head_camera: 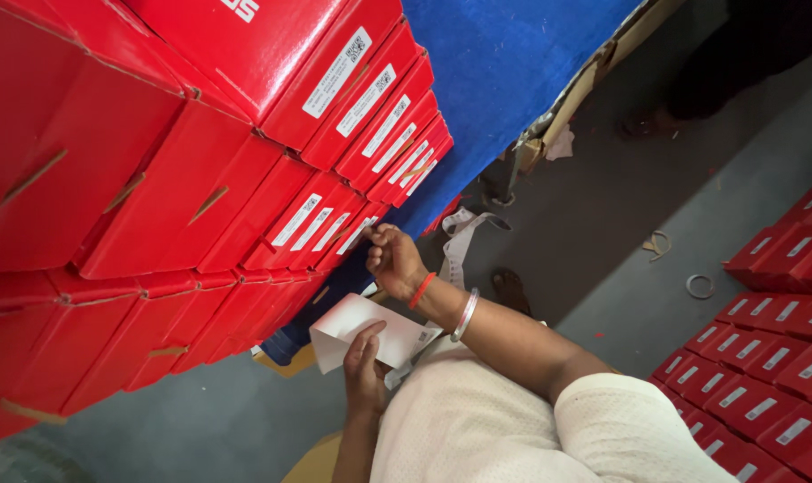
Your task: The person pulls a strip of labels and applies them one by one to a stack of red boxes on a table.
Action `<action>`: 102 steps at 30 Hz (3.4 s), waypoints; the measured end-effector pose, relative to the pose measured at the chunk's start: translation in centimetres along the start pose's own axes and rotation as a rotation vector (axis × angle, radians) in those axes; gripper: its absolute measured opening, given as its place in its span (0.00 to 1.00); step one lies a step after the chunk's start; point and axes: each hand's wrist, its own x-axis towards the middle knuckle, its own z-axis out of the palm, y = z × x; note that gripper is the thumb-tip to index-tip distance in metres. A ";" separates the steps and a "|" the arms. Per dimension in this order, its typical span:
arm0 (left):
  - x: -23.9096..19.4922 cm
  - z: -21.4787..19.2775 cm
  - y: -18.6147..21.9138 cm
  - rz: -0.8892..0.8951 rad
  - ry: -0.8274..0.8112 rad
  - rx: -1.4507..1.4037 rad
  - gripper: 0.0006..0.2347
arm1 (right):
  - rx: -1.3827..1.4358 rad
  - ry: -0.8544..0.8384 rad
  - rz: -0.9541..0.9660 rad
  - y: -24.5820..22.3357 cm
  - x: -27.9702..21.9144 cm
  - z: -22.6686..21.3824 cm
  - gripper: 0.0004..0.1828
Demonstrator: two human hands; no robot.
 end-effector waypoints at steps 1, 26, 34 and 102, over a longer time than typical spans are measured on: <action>0.1 0.1 -0.1 -0.006 0.017 0.019 0.18 | -0.015 0.002 -0.008 -0.2 0.0 0.1 0.10; -0.4 1.4 6.6 0.102 0.068 -0.326 0.28 | -1.824 -0.783 -0.565 -5.2 -15.8 8.4 0.15; 0.1 0.0 6.9 0.376 0.171 -0.350 0.28 | -1.647 -0.805 -0.822 -6.5 -16.2 13.2 0.13; -3.5 1.1 9.8 0.316 0.065 -0.467 0.32 | -1.824 -0.954 -0.964 -4.2 -20.3 15.3 0.13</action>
